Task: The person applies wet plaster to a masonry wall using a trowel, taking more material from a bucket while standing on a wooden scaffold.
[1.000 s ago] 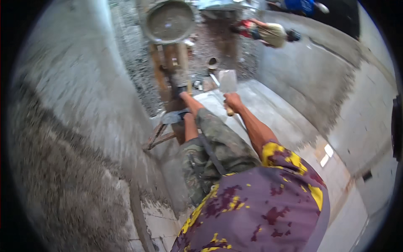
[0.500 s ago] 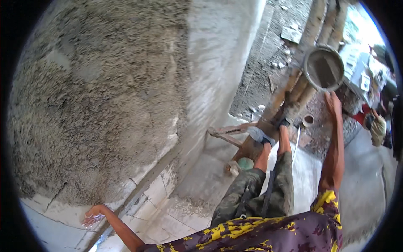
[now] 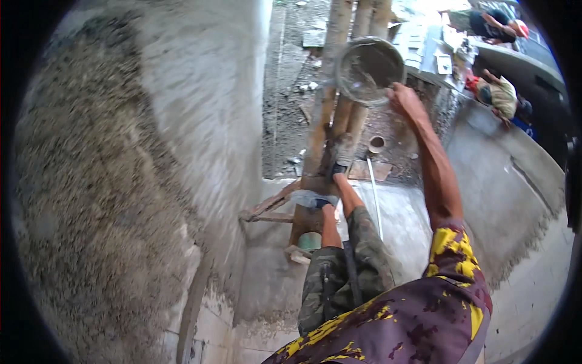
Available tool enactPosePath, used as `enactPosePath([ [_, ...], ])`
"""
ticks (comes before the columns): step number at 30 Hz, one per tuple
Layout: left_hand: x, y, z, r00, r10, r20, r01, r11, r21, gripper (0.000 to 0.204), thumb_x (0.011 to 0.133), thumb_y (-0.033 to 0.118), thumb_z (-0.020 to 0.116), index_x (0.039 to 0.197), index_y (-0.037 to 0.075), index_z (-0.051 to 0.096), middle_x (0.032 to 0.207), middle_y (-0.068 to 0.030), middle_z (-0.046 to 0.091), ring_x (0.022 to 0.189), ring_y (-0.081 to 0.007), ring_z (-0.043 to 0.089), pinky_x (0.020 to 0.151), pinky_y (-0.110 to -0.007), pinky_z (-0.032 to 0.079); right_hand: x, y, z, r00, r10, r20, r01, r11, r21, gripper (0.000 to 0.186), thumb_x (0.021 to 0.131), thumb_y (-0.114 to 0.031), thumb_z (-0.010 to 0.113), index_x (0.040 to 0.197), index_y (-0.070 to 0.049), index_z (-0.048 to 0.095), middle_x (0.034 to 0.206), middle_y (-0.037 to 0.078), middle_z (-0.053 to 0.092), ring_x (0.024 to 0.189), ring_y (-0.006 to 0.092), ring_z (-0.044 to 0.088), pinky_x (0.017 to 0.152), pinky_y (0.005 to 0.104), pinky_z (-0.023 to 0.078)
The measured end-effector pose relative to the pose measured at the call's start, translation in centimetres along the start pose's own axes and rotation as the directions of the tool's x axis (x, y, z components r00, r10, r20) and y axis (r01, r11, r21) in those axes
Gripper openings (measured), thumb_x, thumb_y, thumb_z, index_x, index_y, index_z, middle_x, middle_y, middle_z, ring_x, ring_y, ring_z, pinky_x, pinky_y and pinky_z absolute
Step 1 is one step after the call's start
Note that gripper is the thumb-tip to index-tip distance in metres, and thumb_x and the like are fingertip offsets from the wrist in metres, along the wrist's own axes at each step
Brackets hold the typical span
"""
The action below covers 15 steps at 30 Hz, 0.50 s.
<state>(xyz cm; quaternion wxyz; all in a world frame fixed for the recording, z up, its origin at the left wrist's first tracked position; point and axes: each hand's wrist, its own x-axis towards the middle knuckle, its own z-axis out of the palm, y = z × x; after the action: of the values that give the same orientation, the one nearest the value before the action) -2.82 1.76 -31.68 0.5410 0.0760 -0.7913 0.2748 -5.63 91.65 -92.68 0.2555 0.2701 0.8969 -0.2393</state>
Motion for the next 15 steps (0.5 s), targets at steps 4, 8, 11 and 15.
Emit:
enactPosePath([
  [4,-3.7,2.9,-2.2,0.998,0.069,-0.003,-0.068,0.997,0.040,0.059,0.098,0.041,0.034,0.136,-0.004,0.041,0.142,-0.0262,0.036,0.134,-0.0389,0.033,0.107,-0.054,0.029,2.2,-1.5,4.0,0.948,0.195,0.252,-0.172,0.979,-0.112,0.042,0.089,-0.032,0.045,0.095,0.004,0.064,0.087,0.024,0.068,0.080,0.0390,0.068,0.074,0.0450,0.056],
  [8,-4.9,4.4,-3.3,0.986,0.166,-0.010,-0.164,0.982,0.099,0.059,0.098,0.041,0.034,0.136,-0.004,0.041,0.142,-0.0261,0.036,0.134,-0.0390,0.033,0.106,-0.054,0.030,0.3,1.3,0.9,0.988,0.035,0.149,0.016,0.945,-0.327,0.040,0.088,-0.033,0.048,0.094,0.002,0.066,0.087,0.024,0.068,0.081,0.0362,0.069,0.077,0.0456,0.055],
  [11,-4.5,5.8,-4.2,0.972,0.234,-0.010,-0.229,0.960,0.160,0.059,0.099,0.040,0.033,0.136,-0.004,0.041,0.142,-0.0260,0.037,0.133,-0.0391,0.034,0.106,-0.054,0.030,-1.3,3.8,-3.2,0.999,0.032,-0.011,-0.034,0.981,-0.192,0.038,0.087,-0.035,0.052,0.086,0.000,0.067,0.076,0.025,0.065,0.080,0.0385,0.068,0.071,0.0475,0.055],
  [15,-6.2,5.7,-3.2,0.977,0.212,0.009,-0.212,0.969,0.127,0.058,0.099,0.040,0.033,0.136,-0.004,0.040,0.142,-0.0259,0.037,0.133,-0.0392,0.034,0.106,-0.054,0.030,5.4,11.5,3.0,0.943,-0.152,0.296,0.142,0.988,0.055,0.040,0.089,-0.036,0.053,0.085,0.002,0.063,0.065,0.015,0.058,0.058,0.0250,0.058,0.054,0.0410,0.044],
])
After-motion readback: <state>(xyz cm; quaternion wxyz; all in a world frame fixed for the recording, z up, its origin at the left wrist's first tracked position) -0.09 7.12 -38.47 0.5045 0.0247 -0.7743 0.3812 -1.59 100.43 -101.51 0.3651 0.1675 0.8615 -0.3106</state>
